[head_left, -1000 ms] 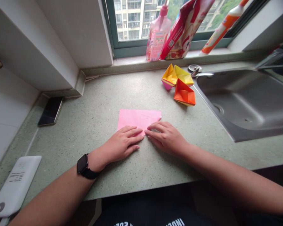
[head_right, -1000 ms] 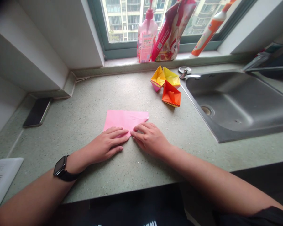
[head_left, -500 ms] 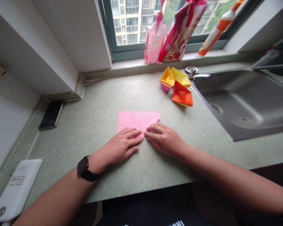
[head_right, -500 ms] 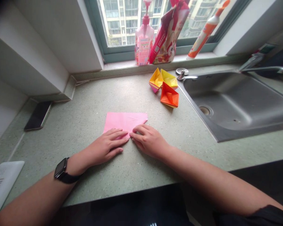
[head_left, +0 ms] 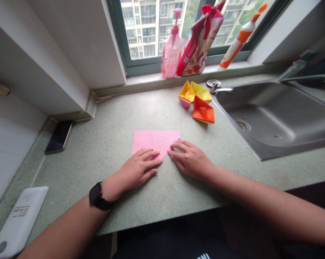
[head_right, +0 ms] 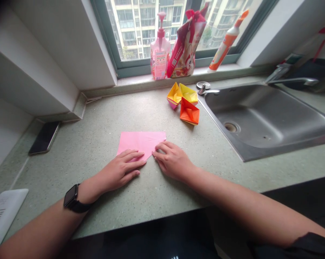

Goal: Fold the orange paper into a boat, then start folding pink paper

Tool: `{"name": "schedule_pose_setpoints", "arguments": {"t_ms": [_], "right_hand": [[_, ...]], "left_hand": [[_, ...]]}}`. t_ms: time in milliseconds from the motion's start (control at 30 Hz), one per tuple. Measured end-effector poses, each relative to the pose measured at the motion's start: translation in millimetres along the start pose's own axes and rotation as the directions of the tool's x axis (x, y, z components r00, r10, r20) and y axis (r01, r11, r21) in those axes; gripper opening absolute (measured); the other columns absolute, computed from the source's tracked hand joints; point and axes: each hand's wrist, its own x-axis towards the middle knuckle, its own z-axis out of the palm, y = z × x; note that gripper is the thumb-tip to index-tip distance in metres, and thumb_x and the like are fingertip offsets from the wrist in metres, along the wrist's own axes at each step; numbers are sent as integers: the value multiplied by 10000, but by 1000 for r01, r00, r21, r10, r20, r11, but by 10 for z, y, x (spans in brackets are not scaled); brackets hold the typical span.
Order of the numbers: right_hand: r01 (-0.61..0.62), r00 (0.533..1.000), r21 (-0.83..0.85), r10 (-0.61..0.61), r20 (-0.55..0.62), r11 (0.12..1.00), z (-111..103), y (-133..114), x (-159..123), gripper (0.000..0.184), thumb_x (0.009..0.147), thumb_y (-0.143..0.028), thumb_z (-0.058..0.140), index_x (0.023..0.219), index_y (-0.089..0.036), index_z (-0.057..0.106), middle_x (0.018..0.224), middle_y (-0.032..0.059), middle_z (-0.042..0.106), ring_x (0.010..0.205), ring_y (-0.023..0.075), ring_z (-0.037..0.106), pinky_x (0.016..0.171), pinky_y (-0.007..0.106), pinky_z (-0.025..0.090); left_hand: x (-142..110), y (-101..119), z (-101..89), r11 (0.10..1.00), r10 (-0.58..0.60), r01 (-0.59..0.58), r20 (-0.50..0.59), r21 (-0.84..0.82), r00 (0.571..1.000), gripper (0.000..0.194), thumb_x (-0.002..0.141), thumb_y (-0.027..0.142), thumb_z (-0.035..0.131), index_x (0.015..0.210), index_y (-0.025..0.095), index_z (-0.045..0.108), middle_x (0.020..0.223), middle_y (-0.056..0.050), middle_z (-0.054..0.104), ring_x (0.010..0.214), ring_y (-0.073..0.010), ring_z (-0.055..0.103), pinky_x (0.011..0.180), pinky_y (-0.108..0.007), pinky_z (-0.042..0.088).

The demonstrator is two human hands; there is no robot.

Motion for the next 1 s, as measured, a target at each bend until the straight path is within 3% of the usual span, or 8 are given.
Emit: {"name": "schedule_pose_setpoints", "arguments": {"t_ms": [167, 300, 400, 467, 533, 633, 800, 1000], "right_hand": [[-214, 977, -213, 213, -27, 953, -62, 469, -94, 299, 1043, -202, 578, 1164, -213, 851, 1158, 156, 788, 1073, 326, 678, 977, 538, 581], [-362, 928, -169, 339, -151, 917, -41, 615, -141, 360, 1071, -230, 516, 1258, -190, 822, 1217, 178, 775, 1112, 343, 677, 951, 540, 588], [-240, 958, -81, 223, -183, 967, -16, 527, -142, 387, 1078, -239, 534, 1388, -207, 765, 1286, 159, 765, 1169, 321, 675, 1036, 528, 569], [-73, 990, -45, 67, -123, 996, 8, 436, -130, 394, 1076, -227, 556, 1422, -243, 745, 1312, 129, 770, 1191, 298, 673, 1062, 510, 557], [16, 997, -35, -18, -72, 999, 41, 364, -112, 358, 1075, -229, 574, 1372, -251, 773, 1315, 115, 782, 1204, 293, 672, 1052, 493, 554], [40, 999, -35, -41, -21, 999, 94, 323, -83, 316, 1087, -242, 571, 1290, -225, 812, 1267, 113, 804, 1168, 287, 685, 1039, 479, 541], [9, 1000, -19, -9, 25, 1000, 139, 353, -53, 303, 1079, -238, 584, 1248, -210, 834, 1226, 114, 819, 1126, 287, 687, 1022, 465, 520], [-21, 998, -33, 23, 65, 999, 120, 334, -33, 326, 1107, -265, 547, 1258, -224, 833, 1253, 107, 816, 1150, 282, 677, 1028, 439, 491]], "left_hand": [[8, 10, 18, 1000, -2, 2, -26, 7, 1000, 369, 1129, 387, 581, 1447, 242, 703, 1581, -105, 633, 1492, -330, 536, 1262, -585, 447], [33, 40, 83, 998, -12, 16, -58, 53, 998, 448, 1128, 430, 568, 1533, 247, 619, 1553, -110, 636, 1440, -328, 534, 1251, -579, 438], [75, 100, 172, 988, -45, 55, -69, 147, 997, 546, 1132, 473, 535, 1622, 232, 541, 1497, -136, 644, 1384, -349, 527, 1243, -590, 427], [126, 165, 245, 970, -84, 100, -81, 221, 993, 584, 1127, 503, 527, 1628, 204, 541, 1423, -155, 655, 1329, -359, 539, 1241, -604, 417], [201, 247, 319, 946, -122, 149, -110, 288, 986, 605, 1114, 533, 541, 1612, 190, 565, 1339, -159, 660, 1278, -358, 557, 1267, -631, 374], [348, 376, 409, 903, -155, 211, -174, 375, 972, 602, 1108, 547, 546, 1584, 183, 599, 1260, -161, 655, 1267, -365, 563, 1314, -689, 269], [506, 531, 462, 852, -209, 307, -261, 425, 943, 526, 1100, 542, 576, 1461, 178, 695, 1186, -164, 656, 1242, -370, 583, 1301, -744, 255], [338, 624, 431, 856, -241, 360, -329, 371, 913, 312, 1131, 408, 554, 1119, 182, 770, 1104, -123, 675, 1137, -310, 633, 1294, -695, 318]]}}
